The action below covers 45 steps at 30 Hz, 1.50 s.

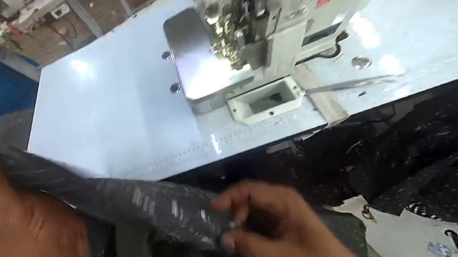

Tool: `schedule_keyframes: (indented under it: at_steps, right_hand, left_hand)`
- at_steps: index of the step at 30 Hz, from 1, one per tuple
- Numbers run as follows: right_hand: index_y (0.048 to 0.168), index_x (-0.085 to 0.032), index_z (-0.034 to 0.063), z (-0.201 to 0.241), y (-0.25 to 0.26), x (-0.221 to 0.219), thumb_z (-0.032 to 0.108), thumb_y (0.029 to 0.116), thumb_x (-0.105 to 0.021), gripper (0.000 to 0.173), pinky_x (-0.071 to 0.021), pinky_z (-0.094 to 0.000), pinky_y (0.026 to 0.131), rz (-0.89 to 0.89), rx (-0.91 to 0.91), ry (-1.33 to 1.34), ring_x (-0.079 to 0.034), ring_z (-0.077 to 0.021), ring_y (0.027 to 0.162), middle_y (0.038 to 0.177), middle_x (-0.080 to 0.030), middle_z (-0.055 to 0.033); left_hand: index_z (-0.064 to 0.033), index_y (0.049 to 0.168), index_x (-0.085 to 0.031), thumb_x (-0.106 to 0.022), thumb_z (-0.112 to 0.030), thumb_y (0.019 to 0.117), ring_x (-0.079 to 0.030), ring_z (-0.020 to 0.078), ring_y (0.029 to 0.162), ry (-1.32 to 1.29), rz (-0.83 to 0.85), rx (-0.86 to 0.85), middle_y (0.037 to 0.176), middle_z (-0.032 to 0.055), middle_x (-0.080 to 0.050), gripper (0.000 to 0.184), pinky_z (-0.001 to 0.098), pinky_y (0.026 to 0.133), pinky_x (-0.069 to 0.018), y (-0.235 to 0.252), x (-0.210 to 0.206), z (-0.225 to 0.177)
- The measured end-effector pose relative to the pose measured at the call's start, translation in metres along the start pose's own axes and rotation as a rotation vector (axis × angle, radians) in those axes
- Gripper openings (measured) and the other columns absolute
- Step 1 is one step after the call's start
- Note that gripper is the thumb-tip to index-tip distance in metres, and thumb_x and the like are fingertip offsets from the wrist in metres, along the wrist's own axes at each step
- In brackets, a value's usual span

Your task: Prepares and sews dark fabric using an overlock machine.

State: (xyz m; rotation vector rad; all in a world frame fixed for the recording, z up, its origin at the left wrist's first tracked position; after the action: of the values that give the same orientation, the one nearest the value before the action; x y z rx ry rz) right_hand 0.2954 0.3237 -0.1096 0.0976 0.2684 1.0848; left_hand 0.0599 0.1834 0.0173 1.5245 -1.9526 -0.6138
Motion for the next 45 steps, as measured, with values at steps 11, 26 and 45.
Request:
schedule_keyframes:
  at_steps: [11,26,45]
  right_hand:
    - [0.104,-0.060,0.0020,-0.088,-0.072,0.051,0.009,0.1012,-0.059,0.007,-0.0547,-0.0285,0.061,-0.204,-0.324,-0.124,-0.063,-0.0082,0.067,0.077,-0.065,-0.0017]
    - [0.101,-0.066,0.0027,-0.093,-0.059,0.071,0.014,0.1056,-0.054,0.017,-0.0512,-0.0286,0.056,-0.022,-0.180,-0.216,-0.059,-0.0099,0.060,0.071,-0.062,-0.0044]
    - [0.099,-0.065,0.0060,-0.052,0.001,0.087,0.020,0.1075,-0.051,0.021,-0.0481,-0.0188,0.055,-0.099,0.062,-0.135,-0.056,-0.0012,0.062,0.073,-0.060,0.0023]
  left_hand:
    - [-0.0124,0.106,-0.077,-0.076,-0.022,0.0933,-0.063,0.0081,0.085,0.069,0.741,-0.216,0.092,-0.0029,-0.070,0.016,0.0265,0.077,-0.0522,-0.034,-0.215,0.022]
    - [-0.0074,0.139,-0.059,-0.041,-0.045,0.1057,-0.048,0.0304,0.136,0.586,0.689,-0.430,0.148,0.0100,-0.055,0.054,0.0482,0.112,-0.0382,-0.096,-0.201,0.001]
    - [-0.0047,0.146,-0.046,-0.039,-0.030,0.1012,-0.046,0.0176,0.141,0.388,0.896,-0.222,0.151,0.0077,-0.051,0.052,0.0427,0.117,-0.0375,-0.027,-0.221,0.038]
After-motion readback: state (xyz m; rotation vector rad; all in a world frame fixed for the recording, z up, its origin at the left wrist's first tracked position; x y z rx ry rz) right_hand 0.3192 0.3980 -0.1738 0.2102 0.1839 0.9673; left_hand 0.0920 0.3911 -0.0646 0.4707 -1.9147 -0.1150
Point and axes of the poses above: each hand's wrist, its own y-axis towards the middle knuckle, its own x-axis out of the back of the hand, z = x × y, the point moved 5 cm from there along y, towards the middle knuckle
